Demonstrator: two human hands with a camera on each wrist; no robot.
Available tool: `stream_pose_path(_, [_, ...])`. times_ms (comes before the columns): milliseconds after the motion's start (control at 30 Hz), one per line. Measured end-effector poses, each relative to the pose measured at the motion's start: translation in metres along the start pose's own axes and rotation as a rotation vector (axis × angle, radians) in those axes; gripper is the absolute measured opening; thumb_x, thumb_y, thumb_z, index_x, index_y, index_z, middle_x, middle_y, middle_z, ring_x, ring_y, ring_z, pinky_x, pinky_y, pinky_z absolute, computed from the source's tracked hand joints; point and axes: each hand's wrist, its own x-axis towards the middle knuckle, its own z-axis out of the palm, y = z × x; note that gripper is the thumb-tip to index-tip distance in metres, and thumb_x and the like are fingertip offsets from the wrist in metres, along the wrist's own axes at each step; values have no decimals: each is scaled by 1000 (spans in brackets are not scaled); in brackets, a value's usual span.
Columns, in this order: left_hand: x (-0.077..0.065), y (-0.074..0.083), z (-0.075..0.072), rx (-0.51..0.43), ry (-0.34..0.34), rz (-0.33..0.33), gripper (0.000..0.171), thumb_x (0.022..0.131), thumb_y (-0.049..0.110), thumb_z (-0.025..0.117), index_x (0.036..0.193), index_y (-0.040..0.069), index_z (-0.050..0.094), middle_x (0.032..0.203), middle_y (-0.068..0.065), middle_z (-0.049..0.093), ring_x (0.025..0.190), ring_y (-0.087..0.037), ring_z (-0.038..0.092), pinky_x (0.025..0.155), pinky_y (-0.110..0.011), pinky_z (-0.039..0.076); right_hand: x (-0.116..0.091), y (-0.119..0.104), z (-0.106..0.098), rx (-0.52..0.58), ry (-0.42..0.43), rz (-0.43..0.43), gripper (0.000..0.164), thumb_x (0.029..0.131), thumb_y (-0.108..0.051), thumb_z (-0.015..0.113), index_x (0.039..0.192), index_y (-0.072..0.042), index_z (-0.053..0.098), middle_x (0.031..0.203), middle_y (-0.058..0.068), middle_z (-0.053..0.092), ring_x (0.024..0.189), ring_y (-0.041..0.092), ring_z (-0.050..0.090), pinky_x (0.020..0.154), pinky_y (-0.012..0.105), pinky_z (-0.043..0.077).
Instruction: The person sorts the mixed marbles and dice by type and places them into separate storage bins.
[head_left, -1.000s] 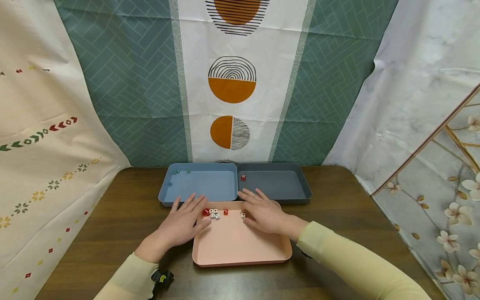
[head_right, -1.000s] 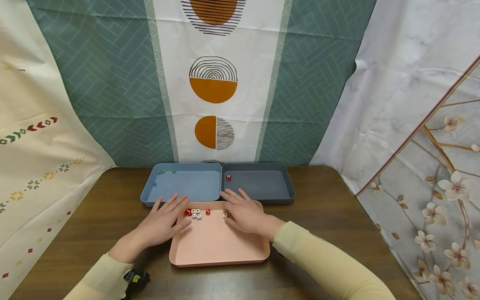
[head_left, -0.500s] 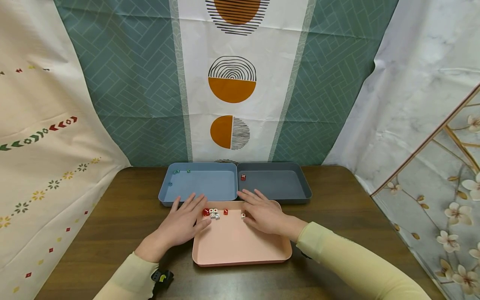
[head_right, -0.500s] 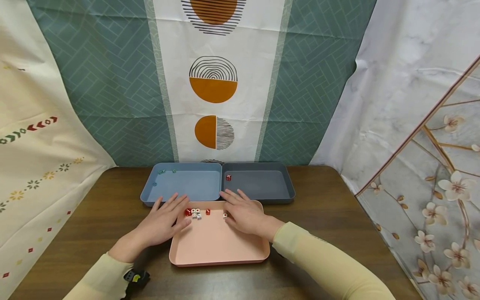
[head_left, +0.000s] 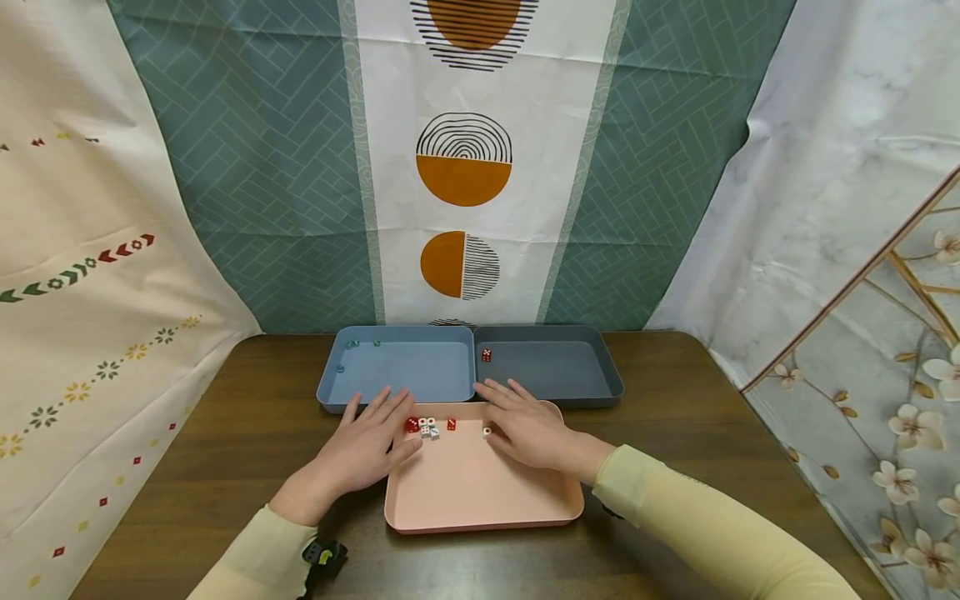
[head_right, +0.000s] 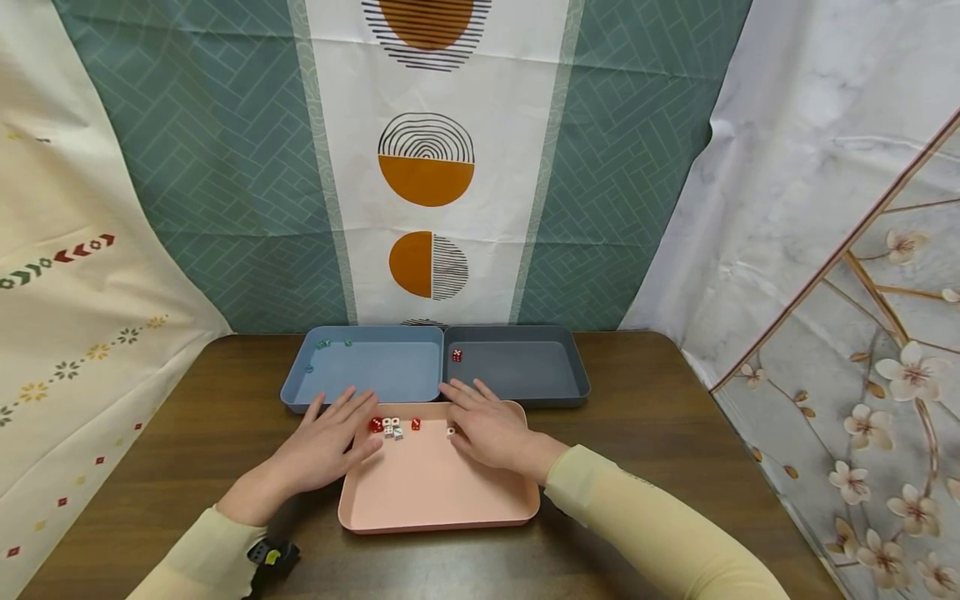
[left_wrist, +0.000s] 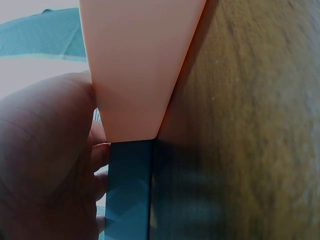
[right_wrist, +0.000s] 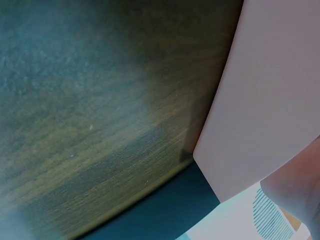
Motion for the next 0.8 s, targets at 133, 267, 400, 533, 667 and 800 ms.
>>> stream_pose_path(133, [0, -1, 1, 0, 2, 1, 77, 113, 53, 58, 171, 6, 40, 178, -16, 35, 166, -44, 23, 128, -77, 8, -1, 0, -1, 12, 7, 1, 9, 107, -22, 76, 106, -15, 70, 174, 14, 42, 165, 33, 32, 134, 56, 21])
stream_pose_path(267, [0, -1, 1, -7, 4, -1, 78, 113, 54, 58, 171, 6, 40, 178, -16, 35, 166, -44, 23, 128, -76, 7, -3, 0, -3, 24, 4, 10, 9, 108, -22, 75, 106, -15, 70, 174, 13, 42, 165, 32, 31, 134, 55, 19])
stream_pose_path(400, [0, -1, 2, -13, 8, 0, 78, 113, 53, 59, 171, 6, 40, 177, -16, 35, 166, -44, 23, 128, -76, 6, -4, 2, -5, 29, 3, 22, 9, 109, -23, 74, 105, -16, 69, 175, 11, 42, 166, 30, 28, 135, 55, 17])
stream_pose_path(533, [0, -1, 3, -11, 12, 1, 78, 112, 53, 60, 171, 6, 41, 177, -17, 36, 166, -44, 23, 128, -76, 7, -6, 3, -8, 40, 11, 26, 11, 109, -23, 74, 103, -17, 67, 174, 11, 42, 166, 31, 29, 135, 56, 17])
stream_pose_path(667, [0, -1, 3, -7, 14, 3, 78, 113, 53, 59, 171, 5, 41, 177, -17, 36, 166, -44, 23, 128, -76, 7, -6, 5, -12, 33, 18, 25, 15, 109, -24, 73, 98, -18, 65, 174, 12, 43, 166, 32, 29, 134, 58, 18])
stream_pose_path(800, [0, -1, 3, -5, 16, 6, 77, 113, 53, 59, 171, 6, 41, 177, -17, 36, 166, -44, 24, 128, -77, 8, -7, 9, -18, 26, 23, 31, 12, 108, -22, 74, 100, -18, 67, 173, 13, 43, 166, 33, 29, 133, 59, 20])
